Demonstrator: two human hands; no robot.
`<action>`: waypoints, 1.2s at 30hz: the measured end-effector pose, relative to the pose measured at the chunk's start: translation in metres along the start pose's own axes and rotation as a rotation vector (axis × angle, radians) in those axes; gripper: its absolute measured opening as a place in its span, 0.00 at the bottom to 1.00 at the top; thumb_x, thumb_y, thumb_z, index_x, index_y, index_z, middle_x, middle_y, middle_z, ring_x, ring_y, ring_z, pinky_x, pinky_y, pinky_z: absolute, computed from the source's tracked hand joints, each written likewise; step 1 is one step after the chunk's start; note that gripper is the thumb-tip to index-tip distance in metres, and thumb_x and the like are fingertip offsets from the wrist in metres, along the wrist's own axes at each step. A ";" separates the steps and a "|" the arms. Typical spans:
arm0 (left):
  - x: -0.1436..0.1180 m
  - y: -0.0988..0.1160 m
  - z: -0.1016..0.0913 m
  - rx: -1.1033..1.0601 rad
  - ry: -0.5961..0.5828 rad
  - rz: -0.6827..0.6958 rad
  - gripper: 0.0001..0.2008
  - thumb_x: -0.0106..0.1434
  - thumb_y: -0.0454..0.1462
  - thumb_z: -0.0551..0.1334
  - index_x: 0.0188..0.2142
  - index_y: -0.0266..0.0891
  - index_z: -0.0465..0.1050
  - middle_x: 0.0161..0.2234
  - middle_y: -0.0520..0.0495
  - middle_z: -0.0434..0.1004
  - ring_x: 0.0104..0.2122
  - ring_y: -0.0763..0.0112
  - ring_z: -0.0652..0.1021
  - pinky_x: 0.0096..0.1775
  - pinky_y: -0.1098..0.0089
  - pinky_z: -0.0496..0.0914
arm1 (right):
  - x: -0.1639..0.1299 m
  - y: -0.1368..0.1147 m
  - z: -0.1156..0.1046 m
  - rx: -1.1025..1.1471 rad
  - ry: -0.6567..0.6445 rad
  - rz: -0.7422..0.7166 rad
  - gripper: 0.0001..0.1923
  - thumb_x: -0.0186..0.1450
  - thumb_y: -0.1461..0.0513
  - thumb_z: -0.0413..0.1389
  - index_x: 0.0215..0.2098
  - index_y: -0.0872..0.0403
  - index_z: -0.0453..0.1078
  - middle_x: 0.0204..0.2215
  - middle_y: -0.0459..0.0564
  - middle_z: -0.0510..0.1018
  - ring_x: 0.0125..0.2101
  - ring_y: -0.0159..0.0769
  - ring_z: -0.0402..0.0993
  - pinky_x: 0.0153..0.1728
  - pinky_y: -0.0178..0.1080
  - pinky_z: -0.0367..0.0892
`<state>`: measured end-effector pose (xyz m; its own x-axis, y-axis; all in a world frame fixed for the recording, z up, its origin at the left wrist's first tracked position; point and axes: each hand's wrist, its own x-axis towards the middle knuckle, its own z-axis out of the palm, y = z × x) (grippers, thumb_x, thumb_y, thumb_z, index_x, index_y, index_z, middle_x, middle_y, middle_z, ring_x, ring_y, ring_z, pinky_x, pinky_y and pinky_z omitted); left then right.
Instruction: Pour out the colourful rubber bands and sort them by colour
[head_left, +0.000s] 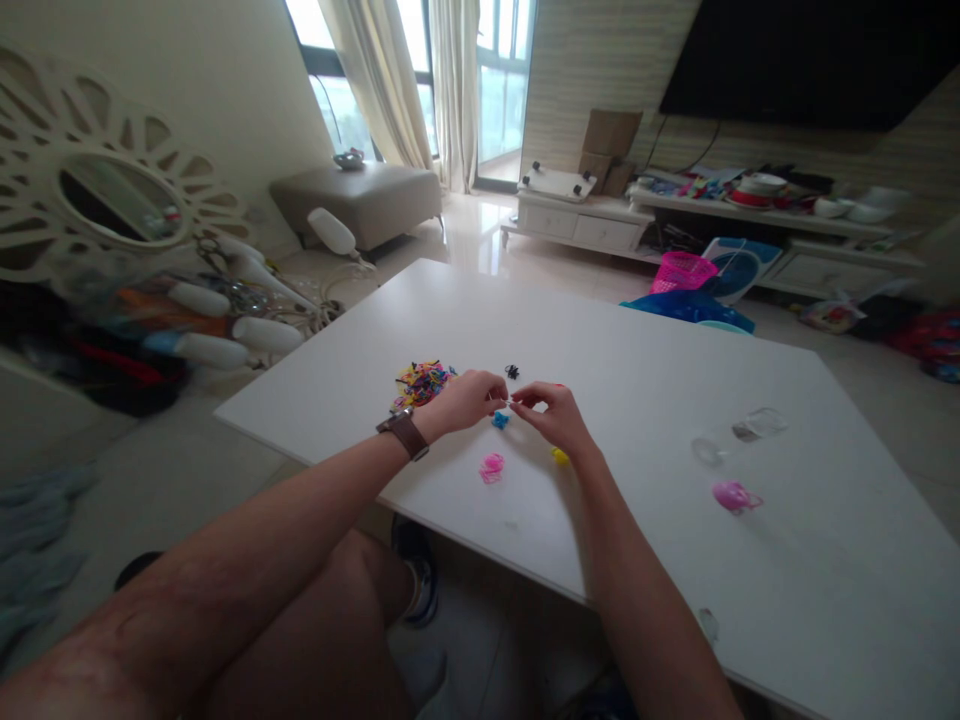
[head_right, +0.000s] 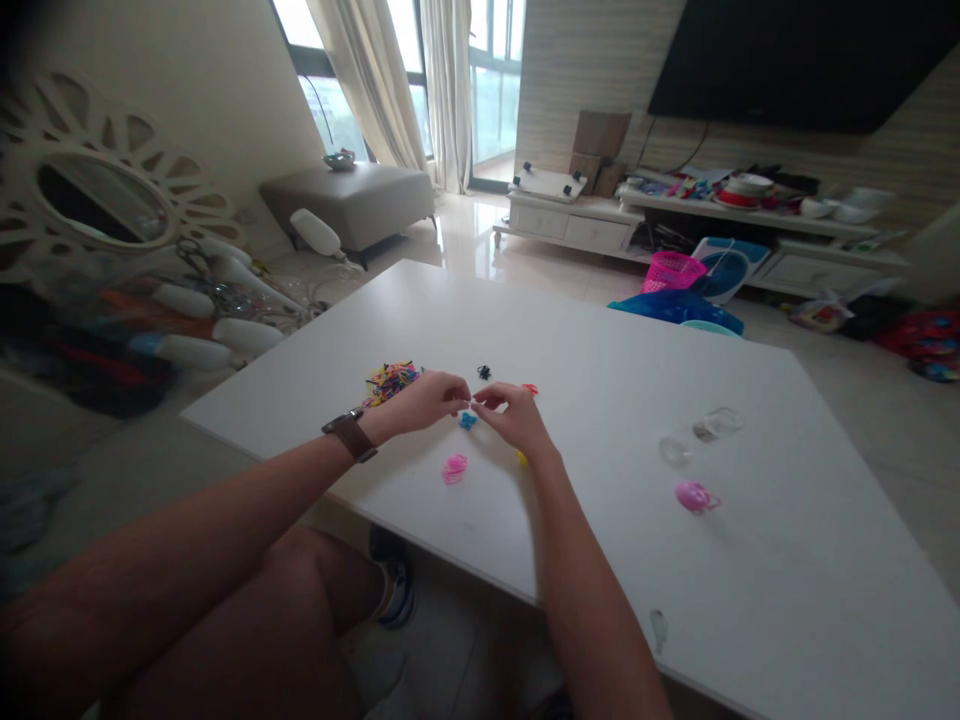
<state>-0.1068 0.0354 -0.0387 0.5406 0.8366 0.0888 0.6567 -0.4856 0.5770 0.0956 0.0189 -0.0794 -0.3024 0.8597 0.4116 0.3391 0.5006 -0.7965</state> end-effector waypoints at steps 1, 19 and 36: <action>0.000 0.000 0.000 -0.009 0.001 0.001 0.05 0.62 0.34 0.62 0.34 0.36 0.78 0.26 0.49 0.80 0.26 0.73 0.76 0.31 0.74 0.65 | -0.001 0.000 0.000 0.001 -0.020 -0.005 0.05 0.61 0.60 0.62 0.35 0.53 0.78 0.30 0.47 0.81 0.29 0.33 0.77 0.33 0.36 0.71; 0.001 -0.004 -0.027 -0.025 0.179 -0.136 0.07 0.62 0.36 0.62 0.39 0.38 0.76 0.32 0.48 0.81 0.29 0.72 0.79 0.34 0.73 0.70 | 0.016 0.019 -0.007 -0.353 0.106 0.142 0.06 0.61 0.64 0.59 0.31 0.53 0.79 0.27 0.49 0.82 0.27 0.35 0.77 0.34 0.36 0.70; -0.017 -0.042 -0.052 0.060 0.226 -0.414 0.08 0.54 0.36 0.63 0.34 0.40 0.81 0.35 0.45 0.83 0.33 0.67 0.78 0.35 0.71 0.69 | 0.066 0.047 0.004 -0.643 0.147 0.213 0.06 0.57 0.64 0.62 0.33 0.55 0.78 0.25 0.51 0.80 0.27 0.36 0.75 0.35 0.38 0.69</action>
<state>-0.1704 0.0546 -0.0224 0.1034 0.9939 0.0389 0.8258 -0.1076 0.5536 0.0880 0.0989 -0.0913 -0.0624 0.9280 0.3673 0.8522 0.2411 -0.4643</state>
